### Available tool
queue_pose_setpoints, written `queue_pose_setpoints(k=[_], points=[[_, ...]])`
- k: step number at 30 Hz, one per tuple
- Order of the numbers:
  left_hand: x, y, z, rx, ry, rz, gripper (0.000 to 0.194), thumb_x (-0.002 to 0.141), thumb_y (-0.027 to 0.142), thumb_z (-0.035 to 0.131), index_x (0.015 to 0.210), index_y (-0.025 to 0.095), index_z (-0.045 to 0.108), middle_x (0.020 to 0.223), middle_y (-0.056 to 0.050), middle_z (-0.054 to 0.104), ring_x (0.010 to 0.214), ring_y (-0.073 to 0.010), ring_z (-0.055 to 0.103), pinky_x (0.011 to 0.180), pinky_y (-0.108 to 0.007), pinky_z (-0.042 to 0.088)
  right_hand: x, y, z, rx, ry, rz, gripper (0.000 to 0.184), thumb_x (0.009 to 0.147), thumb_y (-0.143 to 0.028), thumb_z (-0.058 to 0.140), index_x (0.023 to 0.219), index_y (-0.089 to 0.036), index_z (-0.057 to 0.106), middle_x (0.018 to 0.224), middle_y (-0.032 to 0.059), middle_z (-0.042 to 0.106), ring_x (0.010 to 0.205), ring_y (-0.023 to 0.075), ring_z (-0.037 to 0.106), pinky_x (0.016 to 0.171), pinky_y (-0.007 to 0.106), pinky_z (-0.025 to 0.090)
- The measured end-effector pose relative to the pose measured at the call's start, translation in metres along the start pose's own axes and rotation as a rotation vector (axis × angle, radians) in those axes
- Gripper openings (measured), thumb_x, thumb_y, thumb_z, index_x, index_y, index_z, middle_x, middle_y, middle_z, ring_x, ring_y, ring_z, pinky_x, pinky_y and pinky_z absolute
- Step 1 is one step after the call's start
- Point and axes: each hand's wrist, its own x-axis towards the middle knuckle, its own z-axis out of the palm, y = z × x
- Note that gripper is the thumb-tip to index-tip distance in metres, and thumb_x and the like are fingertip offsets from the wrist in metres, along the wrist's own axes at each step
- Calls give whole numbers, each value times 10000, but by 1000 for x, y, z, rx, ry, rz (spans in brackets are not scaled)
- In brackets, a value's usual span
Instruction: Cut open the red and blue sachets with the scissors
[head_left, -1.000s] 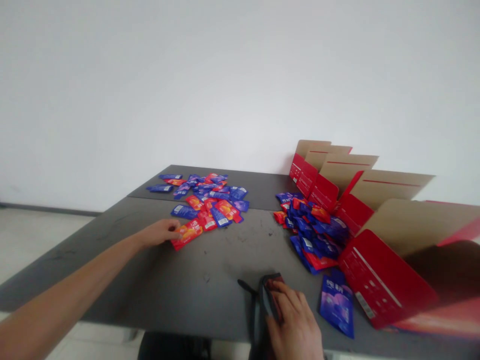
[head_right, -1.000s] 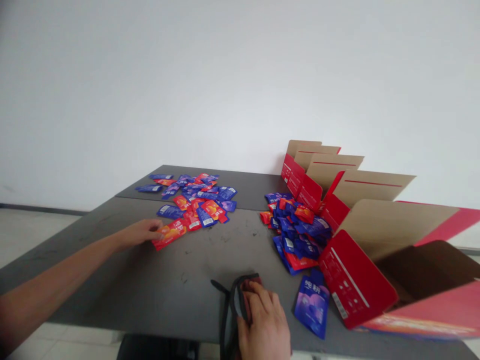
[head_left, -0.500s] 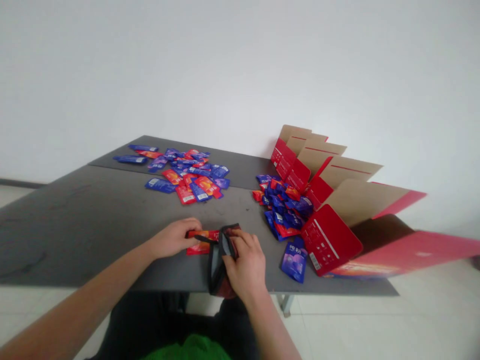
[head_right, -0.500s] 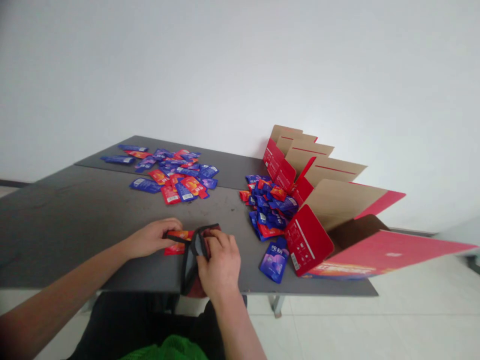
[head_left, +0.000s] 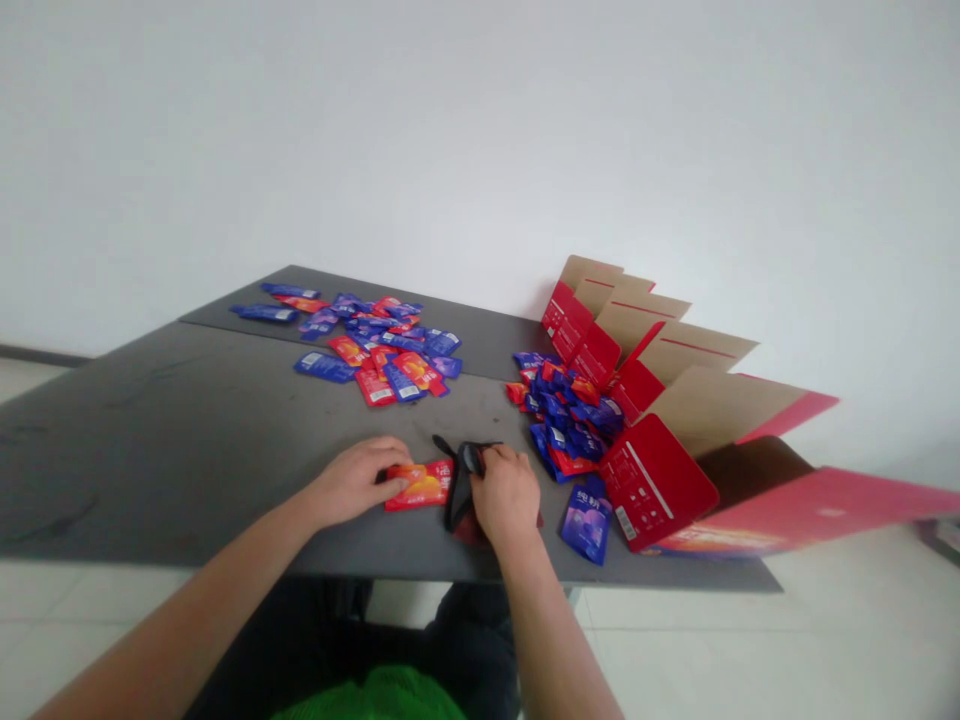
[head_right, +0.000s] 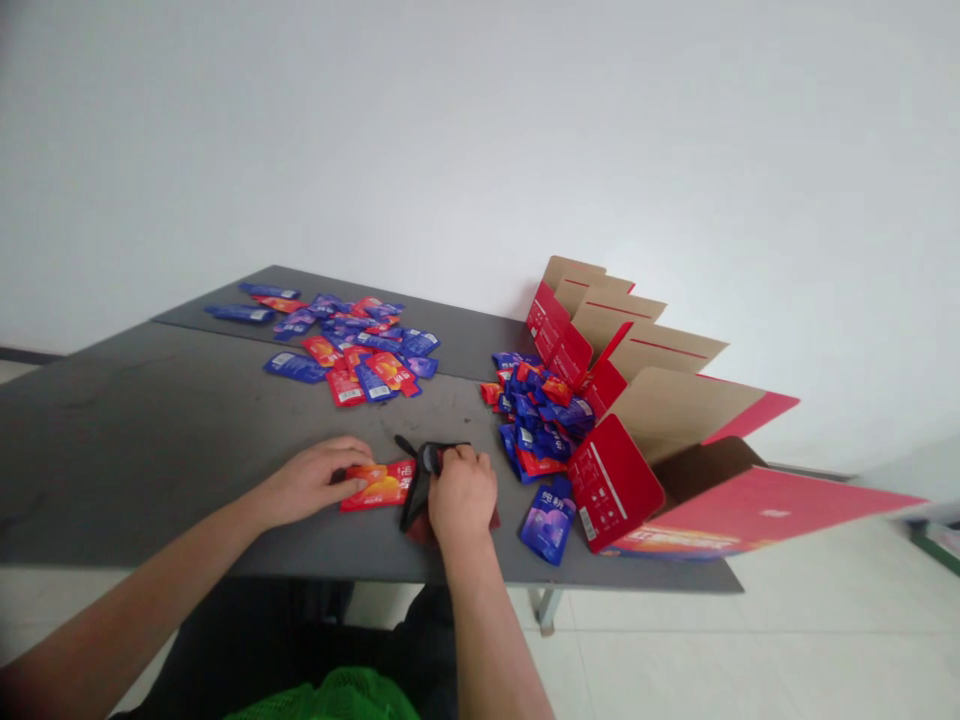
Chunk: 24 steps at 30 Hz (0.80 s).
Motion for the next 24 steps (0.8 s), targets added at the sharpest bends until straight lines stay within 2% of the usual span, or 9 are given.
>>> queue_pose_setpoints(k=[3, 6, 10, 14, 17, 22, 24], points=[[0, -3, 3, 11, 11, -5, 227, 897, 309, 647, 1068, 239, 778, 1161, -67, 720, 1081, -254, 663, 985, -348, 511, -1, -23, -2, 72, 87, -93, 162, 969, -238, 616, 1095, -230, 717, 1234, 59, 688, 1064, 248, 554, 897, 357, 456], [-2, -6, 5, -47, 68, -9, 270, 856, 207, 611, 1067, 232, 778, 1174, -67, 723, 1095, -255, 666, 1002, -360, 521, -6, -50, 14, 116, 31, -239, 124, 991, -309, 613, 1043, -256, 711, 1223, 32, 692, 1050, 234, 553, 896, 351, 456], [-9, -6, 4, -49, 56, 27, 258, 912, 228, 581, 1082, 244, 775, 1193, -59, 710, 1108, -242, 660, 1032, -358, 511, -9, -61, 37, 122, 7, -143, 176, 1015, -351, 580, 1080, -248, 708, 1185, 46, 699, 1036, 246, 555, 877, 366, 458], [-19, 0, 1, 5, 41, 24, 274, 947, 304, 608, 1183, 258, 740, 1248, -62, 692, 1169, -252, 633, 1042, -363, 504, -9, -62, 41, 105, 1, -106, 231, 1035, -375, 534, 1028, -244, 724, 1132, 64, 705, 1017, 261, 558, 830, 375, 456], [-23, 4, 2, 63, 43, 22, 278, 934, 344, 651, 1180, 250, 739, 1239, -69, 698, 1166, -263, 629, 1046, -378, 501, -9, -52, 37, 102, -10, -107, 189, 1006, -364, 587, 1046, -246, 728, 1161, 60, 703, 1021, 256, 560, 846, 362, 451], [-22, 2, 4, 110, 23, 32, 338, 948, 443, 666, 1235, 276, 731, 1279, -59, 688, 1175, -257, 626, 1060, -384, 483, 2, 6, 17, 3, -67, 11, 156, 962, -263, 624, 1059, -228, 740, 1144, 79, 705, 1023, 251, 573, 859, 343, 438], [-23, 0, 4, 117, 19, 37, 352, 940, 429, 679, 1261, 292, 723, 1302, -54, 681, 1186, -256, 624, 1062, -381, 479, 10, 16, 6, 0, -51, 74, 159, 952, -250, 634, 1072, -232, 735, 1141, 78, 701, 1030, 248, 574, 865, 339, 436]])
